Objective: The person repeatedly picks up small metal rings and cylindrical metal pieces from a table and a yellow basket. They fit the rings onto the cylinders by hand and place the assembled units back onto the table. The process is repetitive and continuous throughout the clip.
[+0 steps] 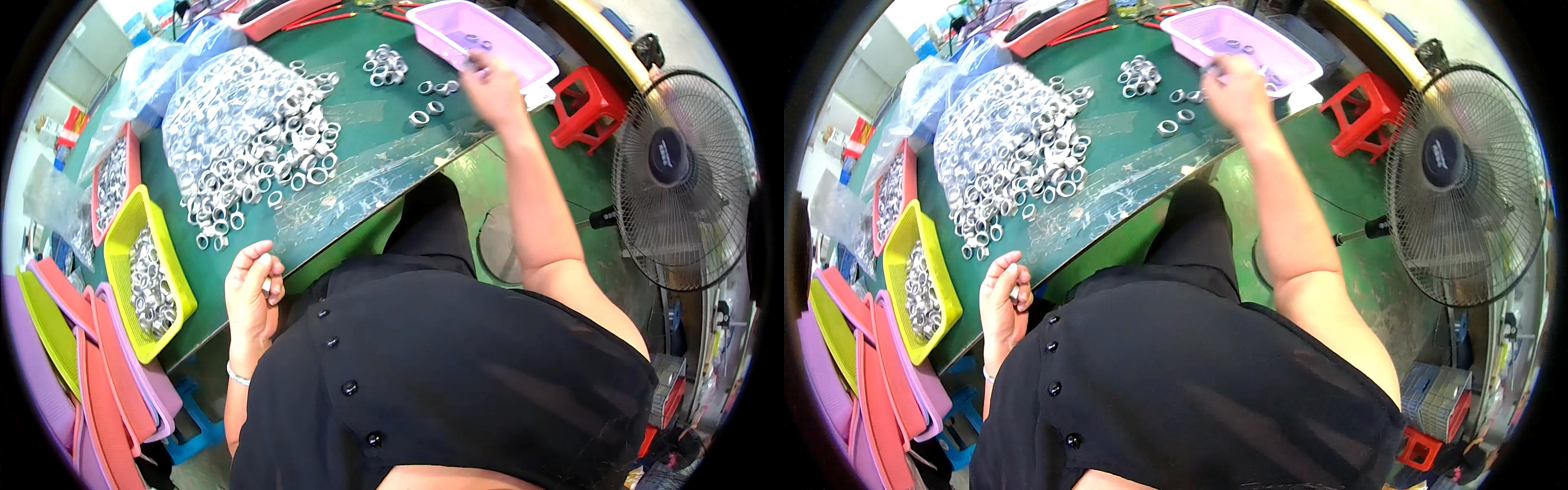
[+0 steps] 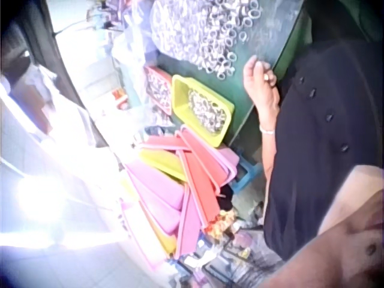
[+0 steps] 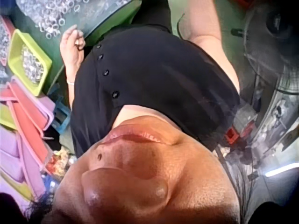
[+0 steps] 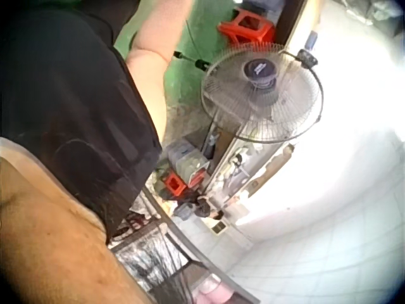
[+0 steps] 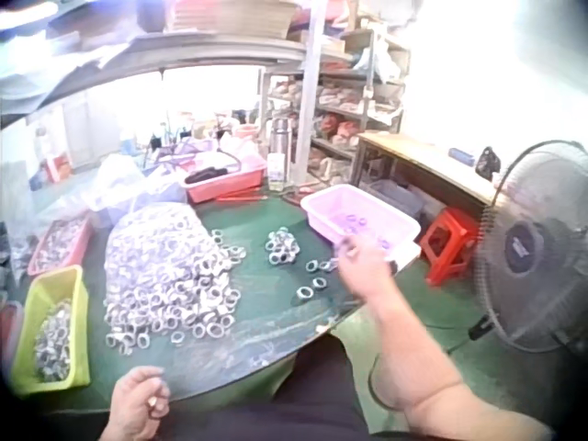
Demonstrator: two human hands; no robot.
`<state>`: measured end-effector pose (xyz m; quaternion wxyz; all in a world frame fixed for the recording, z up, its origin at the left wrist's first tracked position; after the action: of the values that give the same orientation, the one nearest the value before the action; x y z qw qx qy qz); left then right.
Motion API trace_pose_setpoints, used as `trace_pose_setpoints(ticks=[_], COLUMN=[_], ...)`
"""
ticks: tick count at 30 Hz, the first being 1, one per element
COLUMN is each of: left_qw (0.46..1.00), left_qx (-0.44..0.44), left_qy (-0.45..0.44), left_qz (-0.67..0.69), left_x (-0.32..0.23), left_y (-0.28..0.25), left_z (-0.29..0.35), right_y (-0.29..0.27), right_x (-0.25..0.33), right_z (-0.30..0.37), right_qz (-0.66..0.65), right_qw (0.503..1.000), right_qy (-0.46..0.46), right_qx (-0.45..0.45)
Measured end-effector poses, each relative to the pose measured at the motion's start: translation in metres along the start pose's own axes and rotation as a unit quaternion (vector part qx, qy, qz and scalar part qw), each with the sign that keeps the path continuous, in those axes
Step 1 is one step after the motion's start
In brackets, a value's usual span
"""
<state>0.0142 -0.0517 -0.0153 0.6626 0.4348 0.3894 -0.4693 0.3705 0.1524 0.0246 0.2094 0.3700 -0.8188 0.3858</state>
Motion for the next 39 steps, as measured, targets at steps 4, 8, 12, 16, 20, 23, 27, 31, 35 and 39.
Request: trace_pose_setpoints(ticks=[4, 8, 12, 16, 20, 23, 27, 31, 35, 39], left_qw=[1.0, 1.0, 0.992, 0.859, 0.689, 0.66, 0.696, 0.79, 0.891, 0.934], left_qx=[0.005, 0.002, -0.017, -0.062, -0.08, -0.059, -0.036, -0.03, 0.006, 0.016], left_qy=[0.0, 0.001, 0.0, 0.197, 0.264, 0.242, 0.195, 0.222, 0.262, 0.263], left_qz=[-0.005, 0.008, -0.124, -0.469, -0.67, -0.708, -0.69, -0.571, -0.371, -0.242], left_x=[-0.002, -0.002, -0.006, -0.014, -0.026, -0.029, -0.029, -0.025, -0.015, -0.015], left_y=[-0.005, -0.005, 0.005, 0.022, 0.048, 0.051, 0.048, 0.04, 0.018, 0.011], left_z=[-0.007, -0.013, -0.027, -0.058, -0.083, -0.091, -0.095, -0.089, -0.079, -0.066], right_y=[-0.027, -0.004, 0.06, 0.108, 0.129, 0.134, 0.135, 0.13, 0.124, 0.131], right_x=[-0.041, -0.006, 0.043, 0.097, 0.119, 0.121, 0.117, 0.108, 0.113, 0.119], right_z=[-0.041, -0.029, 0.018, 0.065, 0.083, 0.086, 0.085, 0.088, 0.09, 0.098], right_qz=[0.186, 0.044, -0.127, -0.123, 0.002, 0.032, -0.029, -0.213, -0.385, -0.486], right_qw=[0.982, 0.997, 0.968, 0.93, 0.926, 0.922, 0.922, 0.914, 0.841, 0.769], right_qy=[0.012, 0.054, 0.057, -0.032, -0.112, -0.121, -0.131, -0.063, 0.087, 0.15], right_qx=[0.0, 0.031, 0.209, 0.345, 0.362, 0.366, 0.362, 0.338, 0.37, 0.388])
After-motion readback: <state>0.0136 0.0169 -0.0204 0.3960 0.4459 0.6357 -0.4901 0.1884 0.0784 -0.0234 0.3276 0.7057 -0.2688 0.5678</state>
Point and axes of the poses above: each hand's wrist, its own z-axis away from the middle knuckle, its own y-axis out of the palm, x = y × z, the point moved 2 cm from there along -z, towards the middle knuckle, and after that the axes turned 11 degrees about -z, right-handed, at the moved point
